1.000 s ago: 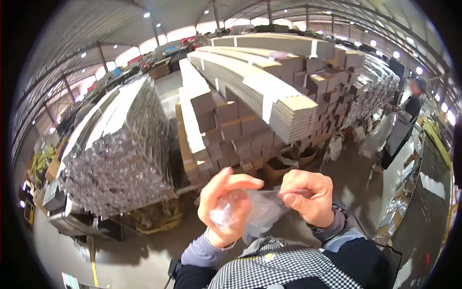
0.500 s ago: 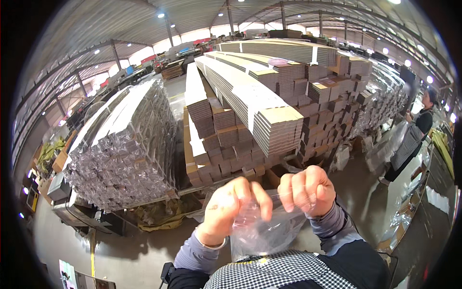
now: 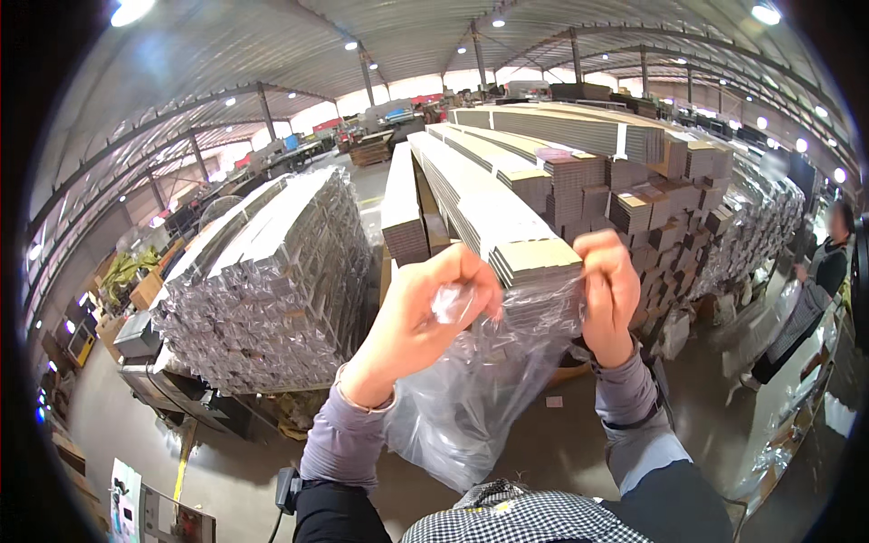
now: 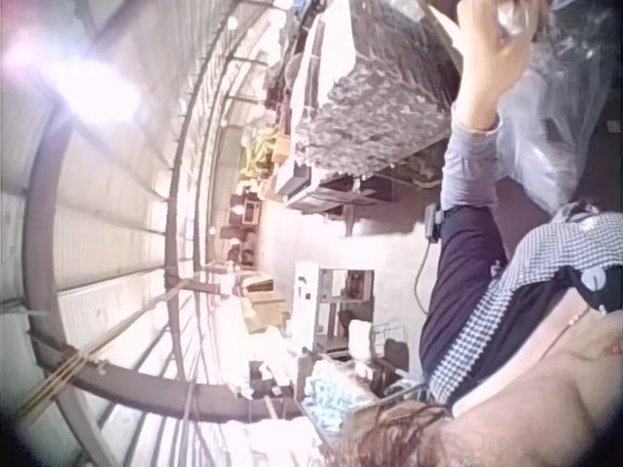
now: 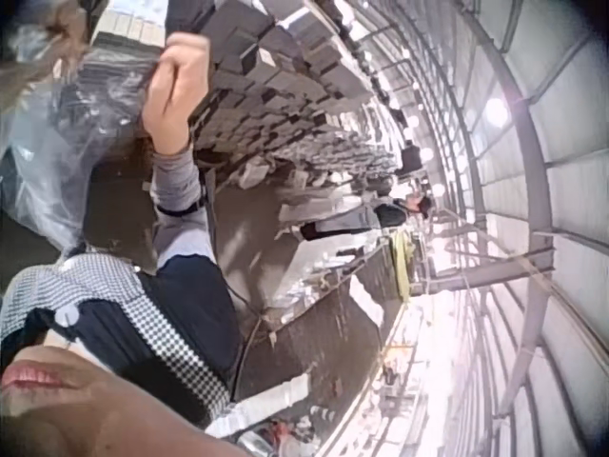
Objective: Placing long rectangular boards into plastic sleeves and applying labels to the outside of the bags.
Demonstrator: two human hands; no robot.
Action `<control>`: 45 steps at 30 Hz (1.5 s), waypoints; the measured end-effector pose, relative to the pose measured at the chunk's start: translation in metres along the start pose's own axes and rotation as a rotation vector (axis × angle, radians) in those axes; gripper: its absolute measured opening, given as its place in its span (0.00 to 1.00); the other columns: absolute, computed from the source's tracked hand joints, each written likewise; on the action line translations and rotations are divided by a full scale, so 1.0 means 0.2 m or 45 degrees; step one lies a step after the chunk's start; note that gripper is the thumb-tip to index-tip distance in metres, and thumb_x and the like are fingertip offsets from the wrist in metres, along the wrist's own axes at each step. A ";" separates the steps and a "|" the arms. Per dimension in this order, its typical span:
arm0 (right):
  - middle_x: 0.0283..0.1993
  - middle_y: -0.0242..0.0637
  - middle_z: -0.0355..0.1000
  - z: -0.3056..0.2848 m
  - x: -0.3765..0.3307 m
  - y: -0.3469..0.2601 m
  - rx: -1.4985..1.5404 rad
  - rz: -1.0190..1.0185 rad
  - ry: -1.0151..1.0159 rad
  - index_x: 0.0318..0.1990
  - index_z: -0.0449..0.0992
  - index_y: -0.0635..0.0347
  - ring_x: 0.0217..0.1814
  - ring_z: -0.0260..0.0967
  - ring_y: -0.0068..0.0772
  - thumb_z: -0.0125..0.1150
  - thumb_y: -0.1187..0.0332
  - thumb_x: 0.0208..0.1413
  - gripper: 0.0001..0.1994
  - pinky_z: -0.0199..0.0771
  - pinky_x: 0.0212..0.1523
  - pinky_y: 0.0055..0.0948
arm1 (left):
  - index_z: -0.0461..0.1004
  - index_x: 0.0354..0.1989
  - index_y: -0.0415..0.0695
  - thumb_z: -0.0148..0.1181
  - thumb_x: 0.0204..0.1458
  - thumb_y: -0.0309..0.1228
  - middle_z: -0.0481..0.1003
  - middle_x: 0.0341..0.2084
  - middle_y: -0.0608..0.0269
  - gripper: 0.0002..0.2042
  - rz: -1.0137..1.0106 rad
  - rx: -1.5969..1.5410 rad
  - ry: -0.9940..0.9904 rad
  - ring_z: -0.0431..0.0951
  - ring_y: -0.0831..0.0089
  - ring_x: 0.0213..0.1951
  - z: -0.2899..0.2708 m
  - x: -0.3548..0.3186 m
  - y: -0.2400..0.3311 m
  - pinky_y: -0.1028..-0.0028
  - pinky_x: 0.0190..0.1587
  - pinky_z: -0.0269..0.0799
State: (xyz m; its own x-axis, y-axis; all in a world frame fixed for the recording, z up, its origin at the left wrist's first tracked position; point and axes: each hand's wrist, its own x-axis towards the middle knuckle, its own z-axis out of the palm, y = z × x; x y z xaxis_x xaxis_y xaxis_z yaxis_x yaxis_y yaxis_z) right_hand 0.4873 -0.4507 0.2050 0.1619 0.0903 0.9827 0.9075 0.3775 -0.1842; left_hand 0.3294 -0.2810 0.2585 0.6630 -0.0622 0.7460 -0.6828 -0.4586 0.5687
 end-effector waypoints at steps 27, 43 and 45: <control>0.28 0.24 0.67 0.00 0.07 0.05 0.741 1.276 -0.060 0.34 0.69 0.62 0.29 0.61 0.10 0.48 0.64 0.69 0.13 0.63 0.28 0.16 | 0.66 0.33 0.47 0.54 0.63 0.40 0.60 0.14 0.77 0.11 -0.667 -0.883 0.323 0.58 0.86 0.15 0.07 -0.08 -0.16 0.82 0.17 0.51; 0.27 0.26 0.65 0.16 -1.22 0.47 0.039 1.501 -0.249 0.41 0.71 0.61 0.21 0.58 0.15 0.50 0.77 0.58 0.06 0.56 0.21 0.19 | 0.66 0.49 0.40 0.49 0.50 0.19 0.74 0.23 0.59 0.16 -0.896 0.053 0.562 0.74 0.75 0.22 0.39 -0.91 -0.97 0.72 0.26 0.70; 0.29 0.27 0.68 0.23 -1.05 0.38 0.283 1.484 -0.223 0.45 0.73 0.62 0.24 0.60 0.14 0.49 0.78 0.60 0.09 0.58 0.24 0.18 | 0.64 0.55 0.42 0.49 0.51 0.19 0.74 0.23 0.58 0.20 -0.687 -0.228 0.700 0.75 0.75 0.22 0.26 -0.78 -0.85 0.71 0.27 0.71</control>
State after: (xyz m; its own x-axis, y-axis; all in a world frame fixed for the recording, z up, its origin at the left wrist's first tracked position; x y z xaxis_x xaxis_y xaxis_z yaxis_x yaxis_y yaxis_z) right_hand 0.5032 -0.3981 -0.0171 0.7715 0.6009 0.2093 0.1605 0.1345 -0.9778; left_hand 0.3585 -0.2387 0.0274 0.7021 0.5966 0.3887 -0.3796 -0.1483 0.9132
